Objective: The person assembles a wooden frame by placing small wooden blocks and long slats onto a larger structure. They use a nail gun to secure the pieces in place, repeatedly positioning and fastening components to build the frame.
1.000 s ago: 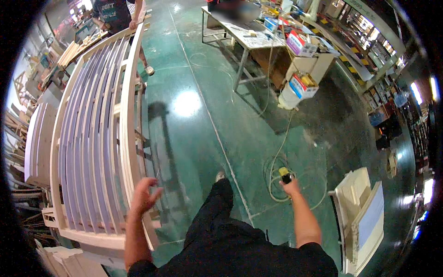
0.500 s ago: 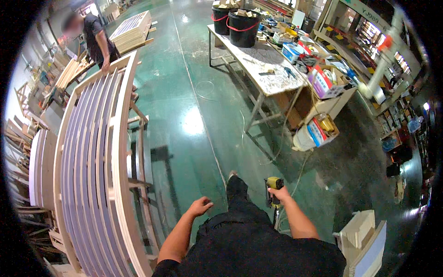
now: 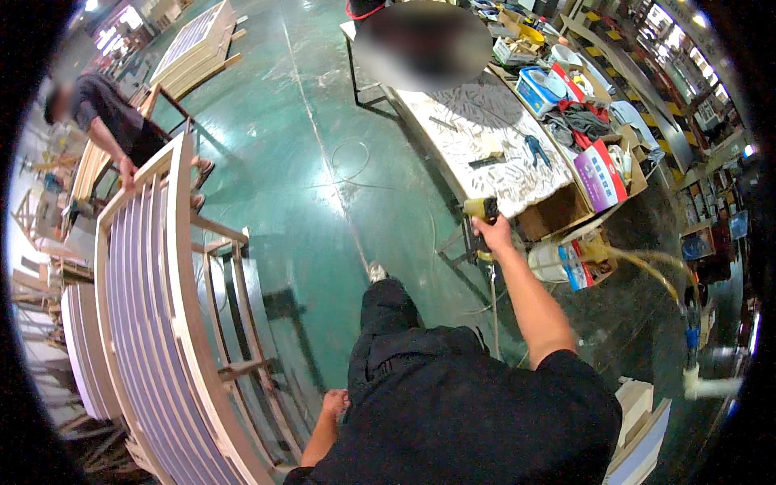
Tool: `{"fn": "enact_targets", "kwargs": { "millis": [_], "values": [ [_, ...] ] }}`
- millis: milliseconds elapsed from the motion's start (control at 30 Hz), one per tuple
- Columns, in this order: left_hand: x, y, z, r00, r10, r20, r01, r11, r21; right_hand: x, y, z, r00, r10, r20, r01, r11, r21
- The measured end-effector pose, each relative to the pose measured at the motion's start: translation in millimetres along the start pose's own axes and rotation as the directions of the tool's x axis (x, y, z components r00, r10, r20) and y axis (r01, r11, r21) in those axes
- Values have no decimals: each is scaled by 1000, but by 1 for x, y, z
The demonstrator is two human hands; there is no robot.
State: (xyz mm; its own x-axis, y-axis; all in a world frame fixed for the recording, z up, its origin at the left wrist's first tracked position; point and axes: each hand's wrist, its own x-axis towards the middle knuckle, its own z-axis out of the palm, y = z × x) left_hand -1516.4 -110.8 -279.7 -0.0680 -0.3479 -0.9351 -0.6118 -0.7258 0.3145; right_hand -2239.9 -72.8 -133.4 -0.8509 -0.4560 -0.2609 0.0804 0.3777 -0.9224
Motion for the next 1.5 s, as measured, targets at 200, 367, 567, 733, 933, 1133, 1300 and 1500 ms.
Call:
{"fn": "enact_targets", "kwargs": {
  "millis": [200,367,567,733,933,1133,1300,1500],
  "values": [
    [77,220,27,885,399,240,-464,806,369,178,-64,46,932,343,-118,-211,777,593],
    [136,444,-4,911,411,19,-399,870,291,321,-92,79,907,356,-225,-190,823,536],
    [80,642,16,865,469,-179,-488,870,-76,463,-92,75,882,438,-174,-278,783,557],
    [118,639,9,780,622,67,-612,737,287,579,-25,28,849,493,-190,-306,751,585],
    [97,588,11,888,459,20,-420,795,437,582,-50,49,877,312,-364,-375,920,-115],
    [152,747,42,924,363,122,-314,536,783,500,-22,30,957,-95,-274,-75,832,-550],
    [139,1046,212,331,942,50,-831,266,489,379,-107,19,968,161,-195,-253,599,-760],
    [-83,1287,426,-322,904,282,-925,-364,109,328,-19,0,975,4,-222,-161,702,-694]
  ]
}}
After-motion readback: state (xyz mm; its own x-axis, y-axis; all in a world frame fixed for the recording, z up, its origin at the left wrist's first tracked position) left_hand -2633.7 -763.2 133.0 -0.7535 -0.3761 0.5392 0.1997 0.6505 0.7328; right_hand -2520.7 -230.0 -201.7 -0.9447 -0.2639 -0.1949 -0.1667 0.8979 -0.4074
